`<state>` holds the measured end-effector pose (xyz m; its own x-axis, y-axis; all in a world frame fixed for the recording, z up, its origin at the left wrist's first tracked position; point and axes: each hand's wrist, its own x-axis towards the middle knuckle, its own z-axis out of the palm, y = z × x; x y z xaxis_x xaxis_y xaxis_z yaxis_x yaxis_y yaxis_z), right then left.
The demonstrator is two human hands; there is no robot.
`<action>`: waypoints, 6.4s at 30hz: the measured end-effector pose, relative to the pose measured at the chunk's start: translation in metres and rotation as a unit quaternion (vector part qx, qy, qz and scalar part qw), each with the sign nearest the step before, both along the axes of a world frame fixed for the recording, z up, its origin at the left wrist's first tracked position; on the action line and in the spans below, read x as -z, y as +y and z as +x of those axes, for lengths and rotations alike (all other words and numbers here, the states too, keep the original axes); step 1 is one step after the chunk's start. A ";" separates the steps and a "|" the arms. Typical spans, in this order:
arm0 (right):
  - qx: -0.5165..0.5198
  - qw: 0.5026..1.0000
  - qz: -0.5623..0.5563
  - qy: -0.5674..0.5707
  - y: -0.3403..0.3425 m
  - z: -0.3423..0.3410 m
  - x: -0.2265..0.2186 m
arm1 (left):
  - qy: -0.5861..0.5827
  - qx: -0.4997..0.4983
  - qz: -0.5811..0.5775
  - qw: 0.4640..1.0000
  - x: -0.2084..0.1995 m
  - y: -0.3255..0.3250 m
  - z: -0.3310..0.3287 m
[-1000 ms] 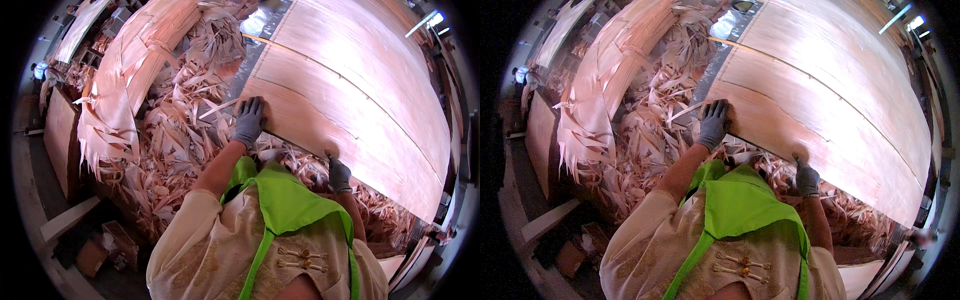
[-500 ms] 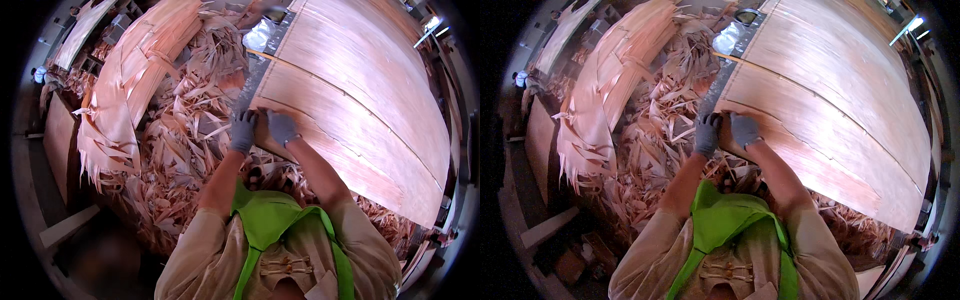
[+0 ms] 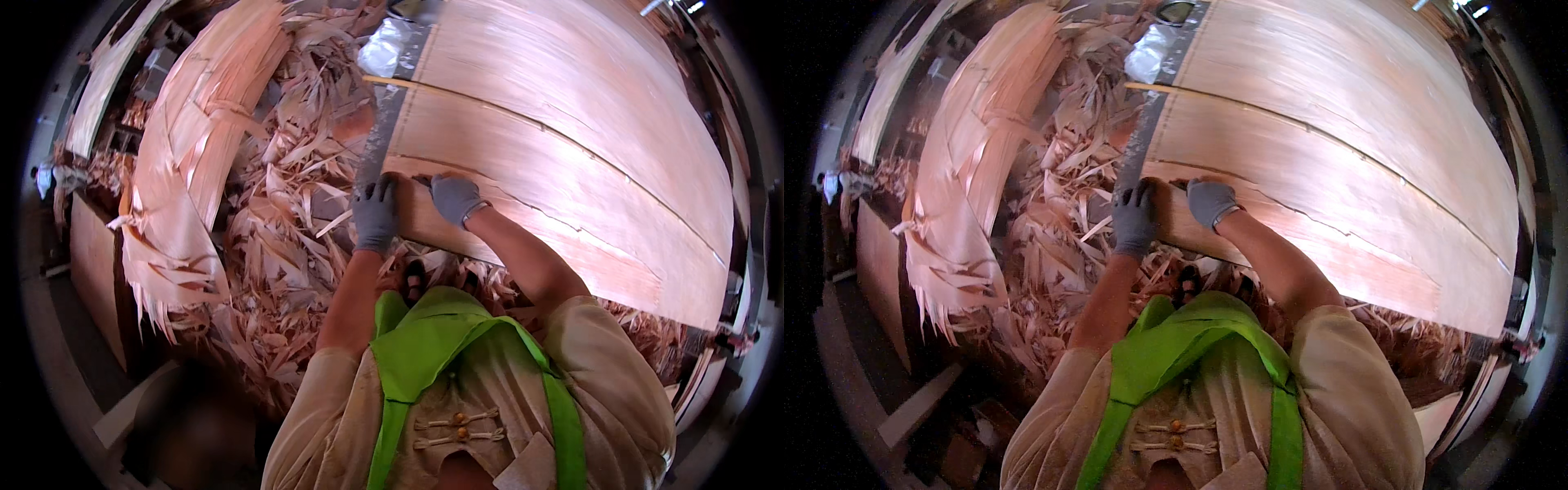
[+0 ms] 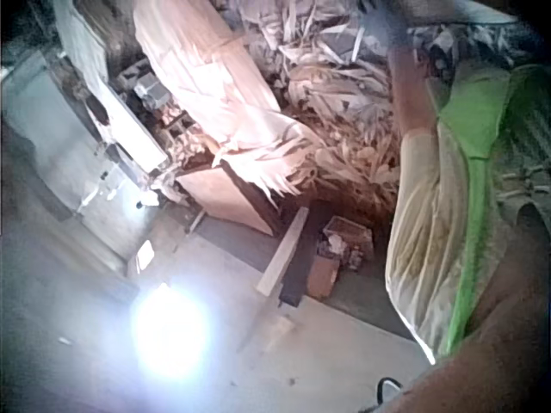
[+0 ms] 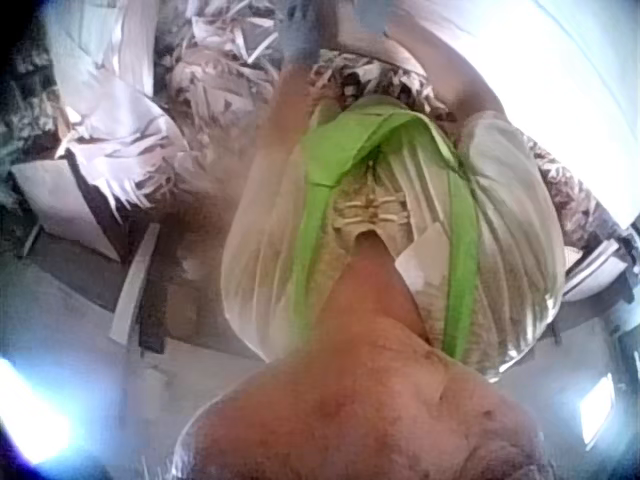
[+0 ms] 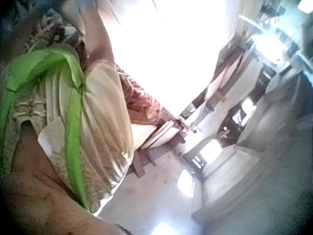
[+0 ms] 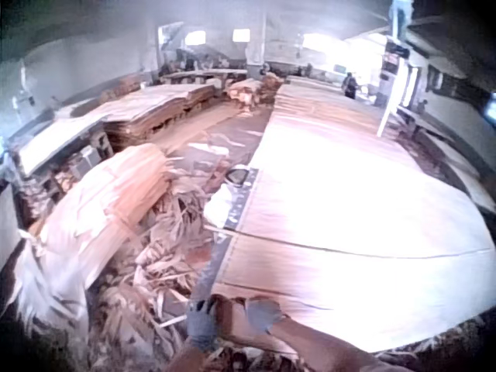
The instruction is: The person handles and processes wood veneer sheets by hand and using a blade, moving pieces to a large pile, and trimming edges on a workbench.
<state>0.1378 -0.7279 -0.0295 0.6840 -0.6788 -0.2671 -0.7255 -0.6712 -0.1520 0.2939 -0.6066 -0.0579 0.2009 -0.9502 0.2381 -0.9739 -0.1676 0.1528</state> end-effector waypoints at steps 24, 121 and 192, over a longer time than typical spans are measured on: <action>0.082 0.996 -0.017 -0.023 0.006 -0.212 -0.028 | 0.077 0.114 0.052 0.989 0.001 -0.047 -0.231; 0.453 0.886 -0.020 -0.094 0.125 -0.919 -0.004 | 0.066 0.490 0.005 0.869 -0.009 -0.110 -0.797; 0.502 0.776 0.201 -0.325 0.047 -0.802 0.081 | 0.095 -0.267 -0.075 0.956 -0.029 0.049 -0.256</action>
<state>-0.6638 -0.6807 -0.1105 -0.0579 -0.9078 -0.4153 -0.5340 0.3796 -0.7554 0.0381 -0.5581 -0.0286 0.7011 -0.6583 0.2741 -0.7077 -0.5955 0.3802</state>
